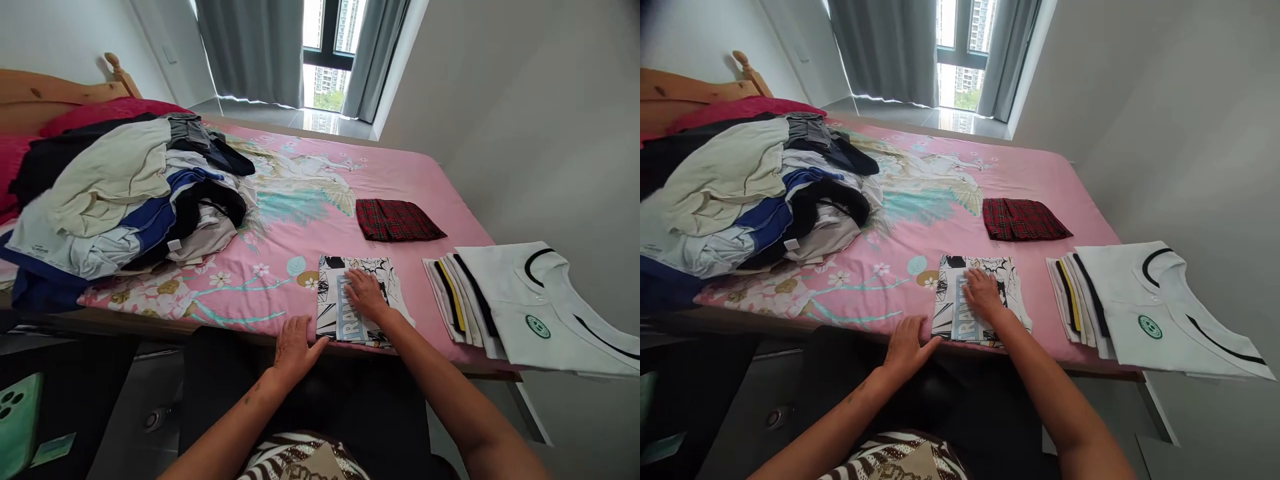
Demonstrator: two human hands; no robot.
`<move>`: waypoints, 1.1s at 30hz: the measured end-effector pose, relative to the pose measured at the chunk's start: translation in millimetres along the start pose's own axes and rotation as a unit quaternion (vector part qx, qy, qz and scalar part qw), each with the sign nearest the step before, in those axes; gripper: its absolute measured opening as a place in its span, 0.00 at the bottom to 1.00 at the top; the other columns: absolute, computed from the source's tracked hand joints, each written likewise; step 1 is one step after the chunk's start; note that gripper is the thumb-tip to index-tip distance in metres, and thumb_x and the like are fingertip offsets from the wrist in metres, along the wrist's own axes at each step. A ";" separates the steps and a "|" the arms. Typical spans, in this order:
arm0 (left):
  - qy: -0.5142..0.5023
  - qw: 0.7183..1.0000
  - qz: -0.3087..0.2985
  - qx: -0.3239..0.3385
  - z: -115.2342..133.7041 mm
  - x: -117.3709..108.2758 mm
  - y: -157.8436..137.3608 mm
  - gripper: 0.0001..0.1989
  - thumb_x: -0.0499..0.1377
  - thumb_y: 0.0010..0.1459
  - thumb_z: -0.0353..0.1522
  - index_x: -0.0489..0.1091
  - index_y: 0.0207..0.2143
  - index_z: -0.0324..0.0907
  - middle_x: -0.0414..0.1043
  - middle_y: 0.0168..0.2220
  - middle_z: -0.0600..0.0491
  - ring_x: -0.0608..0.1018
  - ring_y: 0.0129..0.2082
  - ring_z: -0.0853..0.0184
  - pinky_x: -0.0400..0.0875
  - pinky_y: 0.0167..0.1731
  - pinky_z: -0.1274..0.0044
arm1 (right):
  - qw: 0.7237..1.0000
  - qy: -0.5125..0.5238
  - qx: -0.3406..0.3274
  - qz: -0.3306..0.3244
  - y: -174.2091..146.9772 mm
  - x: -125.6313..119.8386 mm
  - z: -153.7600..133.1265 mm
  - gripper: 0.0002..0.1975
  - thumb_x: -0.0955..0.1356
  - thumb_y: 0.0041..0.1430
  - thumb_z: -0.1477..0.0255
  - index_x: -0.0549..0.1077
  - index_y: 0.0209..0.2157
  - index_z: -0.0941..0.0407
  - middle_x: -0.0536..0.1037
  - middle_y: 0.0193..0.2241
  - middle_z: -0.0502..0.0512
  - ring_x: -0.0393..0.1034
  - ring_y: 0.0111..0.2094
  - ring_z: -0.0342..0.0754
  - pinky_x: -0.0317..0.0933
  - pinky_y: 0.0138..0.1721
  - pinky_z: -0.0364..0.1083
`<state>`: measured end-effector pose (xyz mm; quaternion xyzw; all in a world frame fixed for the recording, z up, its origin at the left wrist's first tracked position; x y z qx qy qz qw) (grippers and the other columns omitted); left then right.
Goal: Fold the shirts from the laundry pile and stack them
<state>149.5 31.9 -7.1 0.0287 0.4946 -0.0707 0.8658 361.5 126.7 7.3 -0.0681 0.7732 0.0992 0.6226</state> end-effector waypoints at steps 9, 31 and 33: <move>-0.182 0.957 -0.150 -0.168 2.8 18.0 -17.8 0.17 0.56 0.52 0.46 0.73 0.34 0.44 0.76 0.29 0.53 0.77 0.33 0.63 0.66 0.30 0.77 | 0.990 0.062 0.027 -0.125 107.2 9.3 -6.6 0.28 0.59 0.55 0.74 0.60 0.59 0.53 0.63 0.59 0.53 0.51 0.60 0.52 0.49 0.58 0.52; -0.468 0.852 -0.037 -0.231 -15.9 47.6 -33.4 0.22 0.57 0.51 0.46 0.66 0.42 0.39 0.68 0.23 0.59 0.64 0.11 0.77 0.56 0.10 0.83 | 0.914 0.167 0.055 -0.367 160.5 29.7 -5.3 0.13 0.66 0.39 0.76 0.71 0.32 0.56 0.70 0.22 0.47 0.64 0.22 0.41 0.55 0.23 0.40; -0.449 0.867 -0.040 -0.212 -14.2 42.9 -31.0 0.24 0.56 0.53 0.46 0.65 0.47 0.40 0.70 0.24 0.59 0.65 0.12 0.77 0.58 0.11 0.83 | 0.911 0.177 0.062 -0.367 159.8 30.8 -5.4 0.11 0.65 0.39 0.76 0.70 0.30 0.56 0.69 0.20 0.46 0.63 0.21 0.41 0.54 0.22 0.40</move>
Point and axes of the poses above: each hand's wrist, its own y-axis towards the middle knuckle, its own x-axis out of the palm, z = x × y, the point moved 4 cm from there along y, towards the middle knuckle
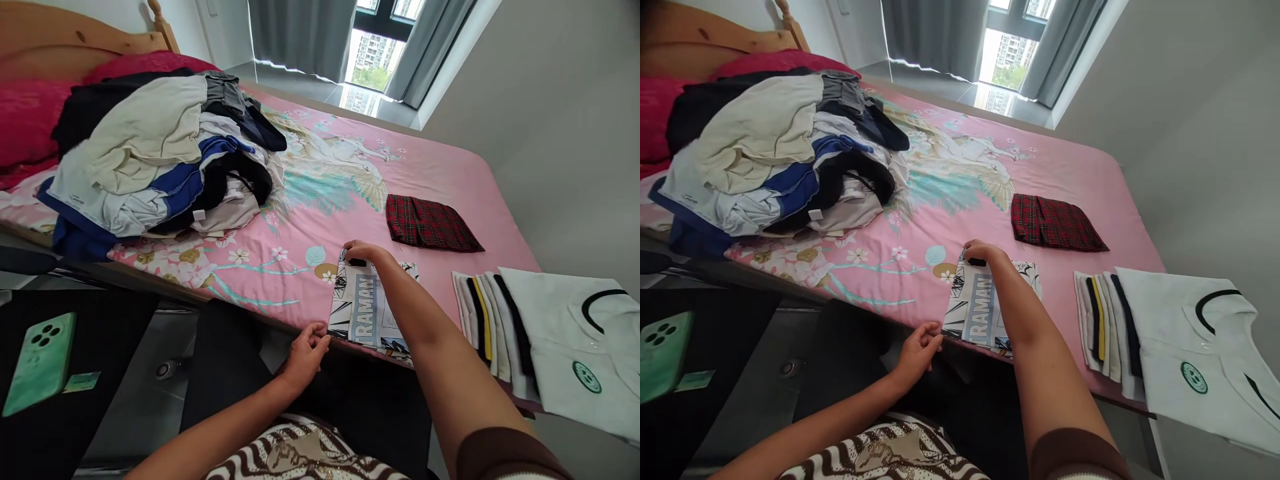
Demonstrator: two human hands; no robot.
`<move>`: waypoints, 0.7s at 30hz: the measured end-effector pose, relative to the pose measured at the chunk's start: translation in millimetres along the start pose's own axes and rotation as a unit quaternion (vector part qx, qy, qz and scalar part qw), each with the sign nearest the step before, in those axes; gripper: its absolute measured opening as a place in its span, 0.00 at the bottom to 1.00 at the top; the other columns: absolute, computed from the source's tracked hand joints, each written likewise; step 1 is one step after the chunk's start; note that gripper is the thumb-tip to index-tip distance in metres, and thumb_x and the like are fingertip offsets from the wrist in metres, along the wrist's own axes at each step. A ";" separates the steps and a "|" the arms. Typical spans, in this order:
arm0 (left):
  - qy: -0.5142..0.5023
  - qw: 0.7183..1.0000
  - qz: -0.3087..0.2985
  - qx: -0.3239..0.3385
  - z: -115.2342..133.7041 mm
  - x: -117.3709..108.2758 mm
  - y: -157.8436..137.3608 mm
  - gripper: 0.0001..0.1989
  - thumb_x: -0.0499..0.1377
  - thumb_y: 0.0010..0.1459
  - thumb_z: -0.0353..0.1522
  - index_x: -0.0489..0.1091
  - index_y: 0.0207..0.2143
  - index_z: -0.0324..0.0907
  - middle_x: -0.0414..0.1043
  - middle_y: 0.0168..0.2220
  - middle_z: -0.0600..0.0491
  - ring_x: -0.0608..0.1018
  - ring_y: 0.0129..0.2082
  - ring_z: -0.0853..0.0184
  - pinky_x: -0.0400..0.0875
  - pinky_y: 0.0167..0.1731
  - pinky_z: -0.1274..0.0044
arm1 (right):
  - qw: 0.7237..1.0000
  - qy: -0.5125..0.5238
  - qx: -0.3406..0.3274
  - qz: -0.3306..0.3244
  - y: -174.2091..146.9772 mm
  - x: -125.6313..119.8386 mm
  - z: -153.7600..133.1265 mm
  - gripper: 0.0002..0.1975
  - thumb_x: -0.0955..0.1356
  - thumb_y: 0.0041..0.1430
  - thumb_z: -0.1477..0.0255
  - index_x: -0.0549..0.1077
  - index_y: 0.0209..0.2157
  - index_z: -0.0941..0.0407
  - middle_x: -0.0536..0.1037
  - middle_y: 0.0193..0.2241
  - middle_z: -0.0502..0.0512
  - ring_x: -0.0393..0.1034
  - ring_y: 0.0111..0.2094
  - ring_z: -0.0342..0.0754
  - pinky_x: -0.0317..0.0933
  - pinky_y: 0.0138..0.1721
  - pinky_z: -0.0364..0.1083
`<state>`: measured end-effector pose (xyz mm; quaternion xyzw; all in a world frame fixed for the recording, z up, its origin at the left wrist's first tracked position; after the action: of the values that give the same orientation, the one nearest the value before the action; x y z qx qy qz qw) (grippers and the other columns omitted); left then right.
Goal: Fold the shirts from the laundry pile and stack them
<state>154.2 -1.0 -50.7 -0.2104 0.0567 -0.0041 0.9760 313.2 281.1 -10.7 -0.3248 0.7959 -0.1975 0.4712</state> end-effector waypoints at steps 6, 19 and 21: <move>0.078 0.989 -0.111 -0.050 30.6 6.0 13.2 0.22 0.54 0.54 0.48 0.68 0.42 0.40 0.75 0.23 0.55 0.67 0.09 0.75 0.57 0.11 0.82 | 1.000 0.031 0.003 -0.005 2.6 0.8 0.8 0.08 0.66 0.38 0.76 0.68 0.27 0.56 0.66 0.18 0.45 0.61 0.19 0.40 0.53 0.21 0.40; -0.061 0.987 -0.095 -0.117 18.1 20.6 6.7 0.11 0.55 0.52 0.38 0.66 0.31 0.38 0.72 0.28 0.55 0.67 0.10 0.78 0.49 0.08 0.84 | 0.999 0.045 -0.003 -0.027 1.4 -5.1 -4.8 0.07 0.67 0.40 0.76 0.71 0.27 0.57 0.69 0.20 0.46 0.63 0.22 0.40 0.56 0.23 0.39; -0.053 0.988 -0.091 -0.112 24.0 18.1 6.5 0.12 0.54 0.52 0.39 0.67 0.31 0.38 0.72 0.27 0.55 0.68 0.10 0.77 0.51 0.08 0.83 | 0.999 0.036 -0.004 -0.019 -3.7 -13.8 -10.6 0.06 0.68 0.39 0.76 0.71 0.26 0.58 0.69 0.20 0.46 0.63 0.23 0.40 0.56 0.24 0.39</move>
<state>174.8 14.2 -33.6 -0.3222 -0.0141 -0.0755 0.9436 309.8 288.3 5.3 -0.3343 0.8068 -0.2151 0.4370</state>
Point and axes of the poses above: each hand's wrist, its own y-axis towards the middle knuckle, its own x-axis out of the palm, z = x × y, the point moved 4 cm from there along y, towards the middle knuckle
